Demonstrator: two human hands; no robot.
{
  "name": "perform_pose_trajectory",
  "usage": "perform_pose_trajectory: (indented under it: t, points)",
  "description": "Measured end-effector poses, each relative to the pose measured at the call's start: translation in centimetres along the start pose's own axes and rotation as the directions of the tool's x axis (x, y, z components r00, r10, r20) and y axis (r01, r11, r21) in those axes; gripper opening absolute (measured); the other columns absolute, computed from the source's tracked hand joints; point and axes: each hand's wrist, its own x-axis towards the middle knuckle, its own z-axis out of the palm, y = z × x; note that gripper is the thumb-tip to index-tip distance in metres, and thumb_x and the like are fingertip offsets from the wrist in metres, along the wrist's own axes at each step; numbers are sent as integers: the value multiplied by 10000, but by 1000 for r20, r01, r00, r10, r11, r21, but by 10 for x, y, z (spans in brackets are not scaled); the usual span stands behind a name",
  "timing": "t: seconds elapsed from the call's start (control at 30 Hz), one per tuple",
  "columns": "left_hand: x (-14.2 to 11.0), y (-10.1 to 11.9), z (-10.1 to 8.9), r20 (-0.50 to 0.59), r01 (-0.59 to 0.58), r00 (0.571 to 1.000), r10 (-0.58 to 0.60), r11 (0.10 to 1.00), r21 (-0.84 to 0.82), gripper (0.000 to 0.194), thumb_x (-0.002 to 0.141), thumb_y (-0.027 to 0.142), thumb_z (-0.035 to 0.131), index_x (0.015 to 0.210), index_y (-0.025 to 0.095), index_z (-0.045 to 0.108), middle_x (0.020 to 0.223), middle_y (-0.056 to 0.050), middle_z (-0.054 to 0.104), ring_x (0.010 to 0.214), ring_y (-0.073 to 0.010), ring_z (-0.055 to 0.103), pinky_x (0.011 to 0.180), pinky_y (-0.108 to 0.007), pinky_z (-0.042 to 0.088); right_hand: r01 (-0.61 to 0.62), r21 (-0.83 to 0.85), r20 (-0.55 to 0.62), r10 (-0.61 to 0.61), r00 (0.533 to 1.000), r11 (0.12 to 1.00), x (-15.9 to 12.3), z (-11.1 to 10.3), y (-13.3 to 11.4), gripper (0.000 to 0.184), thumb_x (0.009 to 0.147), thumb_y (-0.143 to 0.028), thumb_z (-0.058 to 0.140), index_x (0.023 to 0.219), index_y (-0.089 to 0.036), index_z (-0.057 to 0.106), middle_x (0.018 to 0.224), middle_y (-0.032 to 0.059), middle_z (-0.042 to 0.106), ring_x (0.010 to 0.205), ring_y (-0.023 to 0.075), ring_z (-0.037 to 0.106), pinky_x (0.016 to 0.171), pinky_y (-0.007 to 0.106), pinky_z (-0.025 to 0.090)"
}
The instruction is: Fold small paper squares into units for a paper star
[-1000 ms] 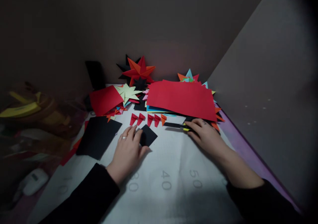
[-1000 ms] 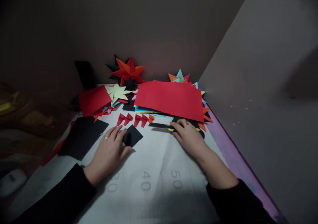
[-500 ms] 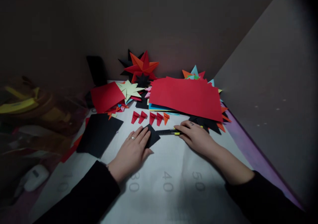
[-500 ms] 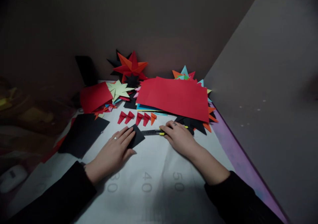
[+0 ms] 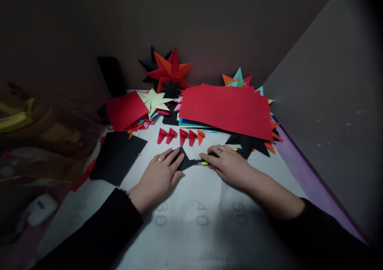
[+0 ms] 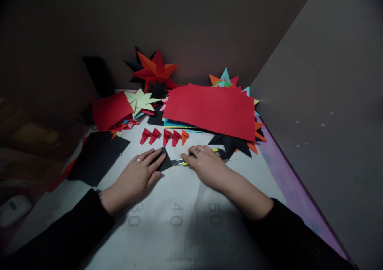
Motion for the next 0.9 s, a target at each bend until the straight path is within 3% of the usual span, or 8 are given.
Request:
perform_pose_trajectory:
  t: [0.33, 0.9]
  points:
    - [2, 4, -2, 19, 34, 999, -35, 999, 36, 477, 949, 354, 376, 1393, 193, 438, 1440, -99, 458, 1291, -288, 421, 996, -454, 390, 13, -29, 40, -12, 999, 999, -9, -2, -8, 382, 870, -127, 515, 1240, -188, 583, 1042, 124, 604, 929, 237, 535, 814, 366, 390]
    - [9, 4, -26, 123, 11, 992, -14, 1000, 18, 448, 953, 319, 293, 1322, 220, 526, 1341, -98, 522, 1116, -288, 495, 889, -451, 394, -26, -103, 69, 33, 997, 994, -15, -4, -35, 365, 857, -129, 539, 1215, -155, 605, 1007, 138, 619, 872, 236, 559, 760, 349, 381]
